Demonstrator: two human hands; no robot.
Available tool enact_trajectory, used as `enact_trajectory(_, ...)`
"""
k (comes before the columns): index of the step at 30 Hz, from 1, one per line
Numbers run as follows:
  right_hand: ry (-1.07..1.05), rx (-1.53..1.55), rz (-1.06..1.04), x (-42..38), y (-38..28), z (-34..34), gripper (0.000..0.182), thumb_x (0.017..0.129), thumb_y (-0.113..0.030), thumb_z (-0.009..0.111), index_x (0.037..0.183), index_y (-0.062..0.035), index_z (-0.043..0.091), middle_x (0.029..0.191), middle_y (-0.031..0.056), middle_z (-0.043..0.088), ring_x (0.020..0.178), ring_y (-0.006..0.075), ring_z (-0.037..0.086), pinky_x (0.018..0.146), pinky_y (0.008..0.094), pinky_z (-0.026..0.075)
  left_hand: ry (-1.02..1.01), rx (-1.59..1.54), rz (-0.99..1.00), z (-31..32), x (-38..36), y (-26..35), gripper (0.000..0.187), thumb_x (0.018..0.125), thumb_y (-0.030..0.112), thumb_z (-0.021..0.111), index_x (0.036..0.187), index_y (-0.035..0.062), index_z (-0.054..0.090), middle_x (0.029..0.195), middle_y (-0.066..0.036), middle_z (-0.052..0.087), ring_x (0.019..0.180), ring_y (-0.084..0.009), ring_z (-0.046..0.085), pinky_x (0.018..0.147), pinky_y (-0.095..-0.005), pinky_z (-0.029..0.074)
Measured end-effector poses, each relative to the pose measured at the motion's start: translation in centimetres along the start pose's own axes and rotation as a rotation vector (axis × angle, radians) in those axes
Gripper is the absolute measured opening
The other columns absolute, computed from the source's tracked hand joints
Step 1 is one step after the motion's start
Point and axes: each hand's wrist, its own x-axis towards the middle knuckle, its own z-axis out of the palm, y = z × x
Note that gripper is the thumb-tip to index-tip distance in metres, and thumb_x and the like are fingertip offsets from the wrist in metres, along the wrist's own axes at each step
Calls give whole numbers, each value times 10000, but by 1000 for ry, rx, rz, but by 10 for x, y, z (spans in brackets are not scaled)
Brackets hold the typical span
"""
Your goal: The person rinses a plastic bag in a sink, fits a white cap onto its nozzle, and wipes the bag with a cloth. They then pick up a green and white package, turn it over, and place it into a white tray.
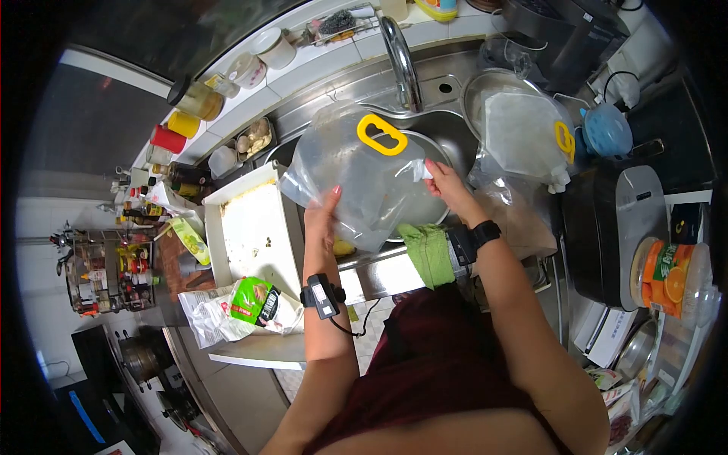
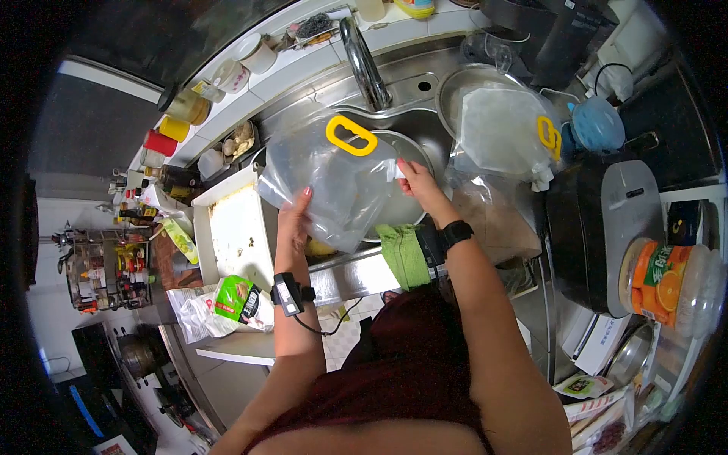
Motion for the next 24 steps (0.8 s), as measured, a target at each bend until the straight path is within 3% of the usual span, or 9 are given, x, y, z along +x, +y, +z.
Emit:
enact_trajectory(2, 18, 5, 50, 0, 8, -6, 322, 883, -414, 506, 836, -95, 516, 659, -21, 481, 522, 45, 414, 459, 183, 360, 100, 88, -86, -4, -2, -1, 526, 715, 223, 749, 1132, 11, 508, 992, -107, 591, 870, -207, 566, 786, -318, 457)
enact_trajectory(5, 37, 91, 157, 2, 27, -19, 330, 884, -423, 503, 832, -97, 513, 655, -23, 477, 519, 45, 411, 453, 176, 353, 148, -221, 24, 6, -20, 6, 655, 693, 227, 767, 1194, -18, 422, 1078, -135, 549, 967, -234, 535, 849, -322, 425)
enact_trajectory(8, 44, 92, 169, 0, 33, -20, 335, 884, -428, 499, 834, -97, 515, 654, -22, 477, 521, 49, 415, 455, 175, 356, 363, -6, 349, 3, -12, -2, 770, 697, 225, 760, 1254, -57, 310, 1210, -186, 449, 1083, -294, 475, 936, -375, 371)
enact_trajectory(11, 38, 57, 151, -1, 33, -21, 338, 890, -425, 487, 835, -93, 517, 654, -25, 480, 523, 50, 419, 466, 181, 369, 445, 321, 397, -16, 11, -25, 847, 697, 191, 744, 1289, -89, 207, 1334, -258, 278, 1226, -382, 317, 1025, -445, 252)
enact_trajectory(14, 48, -95, 154, -2, 28, -20, 335, 897, -413, 477, 844, -85, 521, 664, -15, 499, 531, 56, 437, 476, 198, 387, 699, 943, 722, 15, 2, -31, 880, 671, 155, 739, 1299, -108, 181, 1369, -315, 168, 1288, -445, 149, 1066, -478, 120)
enact_trajectory(15, 57, -146, 140, -1, 28, -19, 334, 897, -408, 476, 855, -80, 523, 669, -8, 507, 537, 62, 446, 479, 205, 393, 506, 952, 733, 30, -13, -22, 944, 633, 145, 747, 1329, -82, 150, 1376, -343, 95, 1299, -474, 31, 1075, -478, 49)
enact_trajectory(16, 65, -199, 126, 0, 28, -19, 334, 898, -404, 474, 866, -75, 526, 675, -1, 515, 542, 68, 455, 481, 212, 399, 401, 1080, 819, 48, -27, -10, 972, 602, 189, 774, 1340, -48, 188, 1368, -328, 166, 1299, -467, 79, 1075, -487, 95)
enact_trajectory(19, 64, -288, 78, 2, 25, -12, 327, 902, -382, 473, 897, -60, 529, 687, 19, 533, 561, 88, 480, 491, 232, 415, -90, 1192, 1015, 92, -34, -6, 683, 637, 117, 742, 1254, 97, 449, 1373, -189, 307, 1294, -406, 207, 1066, -502, 135)
enact_trajectory(24, 1, -353, -3, 1, 23, -6, 296, 914, -339, 462, 935, -50, 525, 694, 34, 542, 582, 107, 501, 507, 246, 428, -437, 1406, 1232, 138, -12, -11, 587, 601, 143, 732, 1159, 163, 551, 1287, -98, 443, 1270, -314, 313, 1053, -500, 196)
